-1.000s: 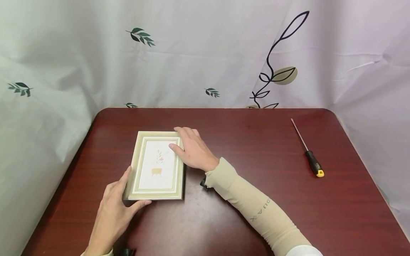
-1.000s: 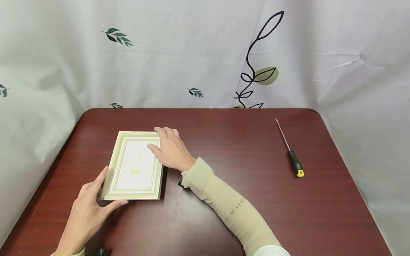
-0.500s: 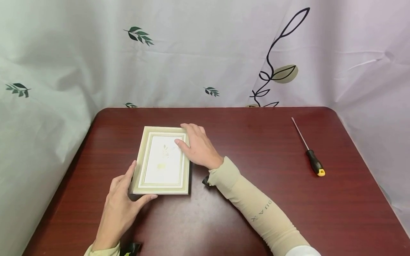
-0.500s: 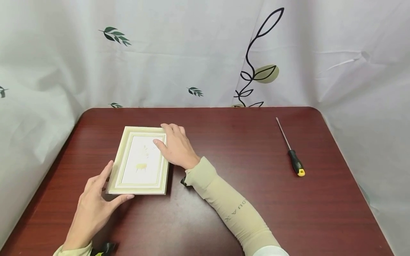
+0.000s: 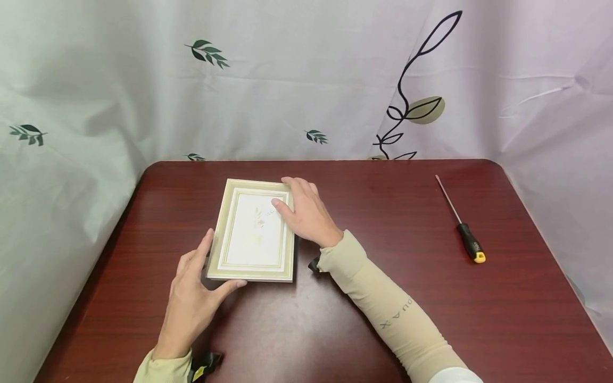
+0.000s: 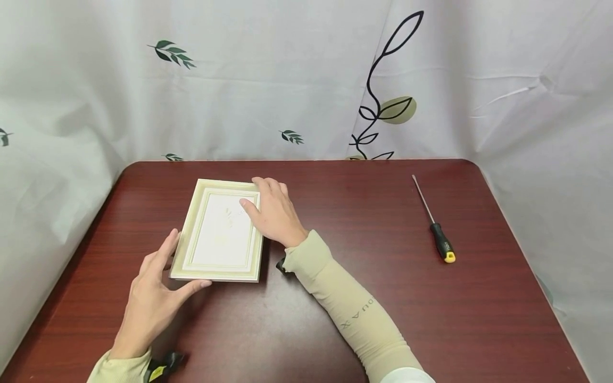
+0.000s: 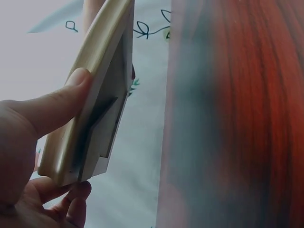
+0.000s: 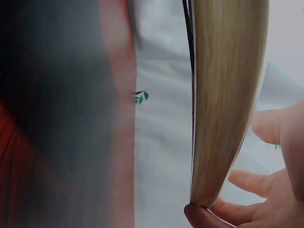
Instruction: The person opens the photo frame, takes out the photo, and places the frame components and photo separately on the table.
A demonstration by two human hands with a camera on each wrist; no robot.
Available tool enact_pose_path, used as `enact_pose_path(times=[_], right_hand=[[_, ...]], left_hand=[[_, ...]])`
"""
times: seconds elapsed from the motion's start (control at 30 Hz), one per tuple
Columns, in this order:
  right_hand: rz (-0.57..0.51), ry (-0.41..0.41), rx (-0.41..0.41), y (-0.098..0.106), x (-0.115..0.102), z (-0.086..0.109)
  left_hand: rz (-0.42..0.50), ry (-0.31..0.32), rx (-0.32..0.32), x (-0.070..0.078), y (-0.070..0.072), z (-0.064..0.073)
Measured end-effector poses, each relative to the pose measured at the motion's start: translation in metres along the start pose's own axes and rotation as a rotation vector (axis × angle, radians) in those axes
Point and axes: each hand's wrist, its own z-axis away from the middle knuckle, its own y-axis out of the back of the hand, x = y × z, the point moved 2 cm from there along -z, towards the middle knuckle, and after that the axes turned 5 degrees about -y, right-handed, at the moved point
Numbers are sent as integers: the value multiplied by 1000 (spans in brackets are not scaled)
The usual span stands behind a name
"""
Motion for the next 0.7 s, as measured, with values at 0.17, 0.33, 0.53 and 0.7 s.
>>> enact_pose_path(times=[0.17, 0.33, 0.53, 0.7], right_hand=[[-14, -23, 23, 3, 6, -1], [-35, -55, 43, 6, 12, -1], [-62, -87, 68, 7, 18, -1], [-84, -138, 71, 7, 22, -1]], left_hand=[[46, 17, 5, 4, -3, -5], [85, 7, 4, 8, -6, -9], [110, -18, 5, 12, -9, -14], [161, -42, 4, 17, -10, -19]])
